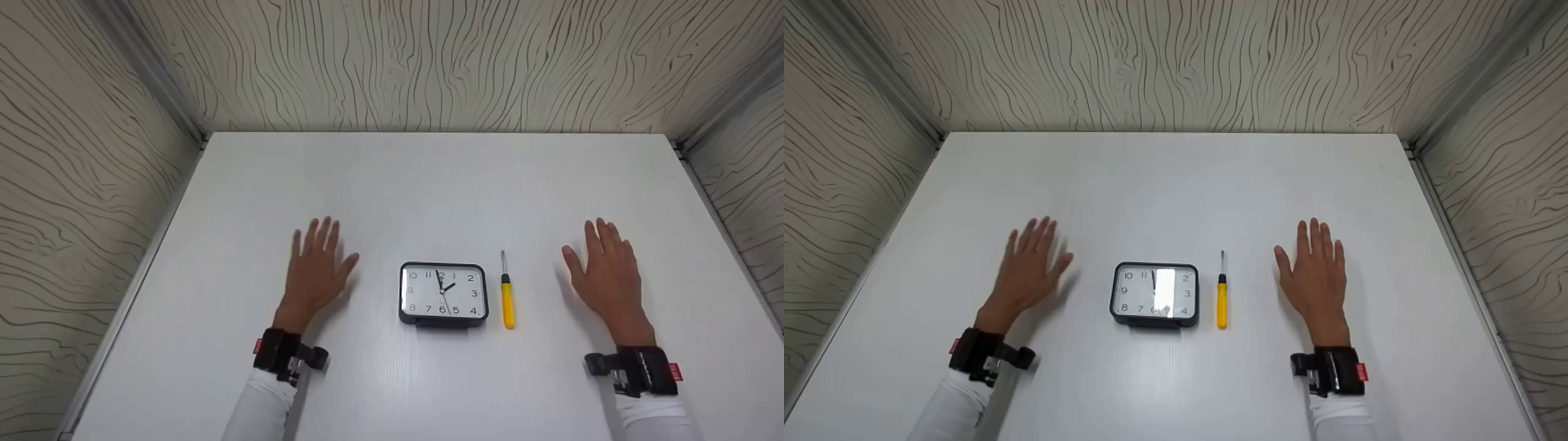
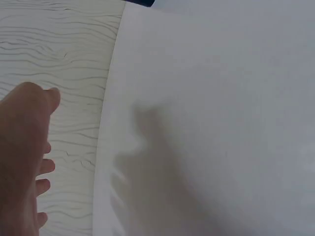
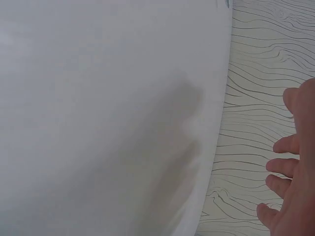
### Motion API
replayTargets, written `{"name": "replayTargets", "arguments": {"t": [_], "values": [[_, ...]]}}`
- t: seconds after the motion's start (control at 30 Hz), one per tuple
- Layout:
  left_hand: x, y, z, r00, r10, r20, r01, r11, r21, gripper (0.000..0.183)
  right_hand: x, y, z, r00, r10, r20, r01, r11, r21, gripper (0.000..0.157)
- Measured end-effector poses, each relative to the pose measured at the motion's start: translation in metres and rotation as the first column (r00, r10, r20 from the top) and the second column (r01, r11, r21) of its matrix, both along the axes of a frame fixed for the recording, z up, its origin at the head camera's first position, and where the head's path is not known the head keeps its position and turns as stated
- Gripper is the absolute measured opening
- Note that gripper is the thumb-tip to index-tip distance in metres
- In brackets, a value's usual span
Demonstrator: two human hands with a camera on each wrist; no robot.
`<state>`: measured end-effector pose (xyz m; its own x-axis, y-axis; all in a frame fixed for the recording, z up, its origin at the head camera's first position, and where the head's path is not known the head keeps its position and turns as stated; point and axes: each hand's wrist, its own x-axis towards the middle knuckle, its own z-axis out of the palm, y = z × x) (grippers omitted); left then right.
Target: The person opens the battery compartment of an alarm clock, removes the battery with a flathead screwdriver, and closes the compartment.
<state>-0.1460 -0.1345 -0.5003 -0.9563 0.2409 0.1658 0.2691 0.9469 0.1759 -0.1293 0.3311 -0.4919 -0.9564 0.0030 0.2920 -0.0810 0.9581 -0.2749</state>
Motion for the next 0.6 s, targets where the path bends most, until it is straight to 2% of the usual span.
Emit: {"name": "replayTargets", "arguments": {"t": [0.07,0.13,0.17,0.23,0.3,0.37,0.4,0.43,0.5,0.53,0.57,0.6], "values": [[0.008,0.02,-0.003,0.987,-0.152,0.045,0.151,0.988,0.033,0.074,0.002,0.0,-0.002,1.0,-0.003,0.004,0.003,1.0,0.004,0.064],[0.017,0.04,-0.004,0.944,-0.312,0.108,0.303,0.948,0.094,0.078,0.003,-0.002,-0.004,1.0,-0.002,0.013,0.002,1.0,-0.001,0.064],[0.021,0.05,-0.004,0.919,-0.369,0.137,0.353,0.927,0.128,0.082,0.004,-0.004,-0.005,1.0,0.003,0.018,-0.003,1.0,-0.004,0.064],[0.028,0.064,-0.002,0.886,-0.432,0.166,0.404,0.897,0.176,0.091,0.005,-0.011,-0.007,0.999,0.023,0.033,-0.022,1.0,-0.022,0.064],[0.032,0.071,-0.002,0.879,-0.443,0.175,0.406,0.889,0.21,0.098,0.008,-0.022,-0.007,0.995,0.073,0.062,-0.068,0.995,-0.079,0.066],[0.034,0.075,-0.001,0.881,-0.435,0.184,0.388,0.889,0.242,0.101,0.012,-0.038,-0.005,0.976,0.19,0.109,-0.166,0.967,-0.192,0.07],[0.035,0.076,-0.002,0.883,-0.43,0.189,0.38,0.891,0.248,0.102,0.015,-0.048,-0.004,0.952,0.275,0.137,-0.235,0.938,-0.255,0.075],[0.035,0.076,-0.002,0.884,-0.424,0.198,0.37,0.893,0.257,0.102,0.018,-0.058,-0.003,0.916,0.363,0.172,-0.296,0.899,-0.322,0.082],[0.034,0.078,-0.002,0.884,-0.42,0.205,0.36,0.892,0.275,0.102,0.022,-0.078,-0.001,0.822,0.516,0.24,-0.397,0.822,-0.408,0.099],[0.033,0.079,-0.002,0.884,-0.42,0.205,0.361,0.892,0.272,0.102,0.024,-0.087,-0.001,0.78,0.568,0.262,-0.434,0.792,-0.429,0.107],[0.033,0.08,-0.002,0.884,-0.423,0.2,0.365,0.891,0.27,0.103,0.024,-0.095,0.0,0.748,0.603,0.277,-0.465,0.774,-0.429,0.113],[0.032,0.082,-0.002,0.884,-0.427,0.191,0.375,0.891,0.256,0.105,0.024,-0.101,-0.001,0.738,0.617,0.274,-0.488,0.768,-0.415,0.117]]}}
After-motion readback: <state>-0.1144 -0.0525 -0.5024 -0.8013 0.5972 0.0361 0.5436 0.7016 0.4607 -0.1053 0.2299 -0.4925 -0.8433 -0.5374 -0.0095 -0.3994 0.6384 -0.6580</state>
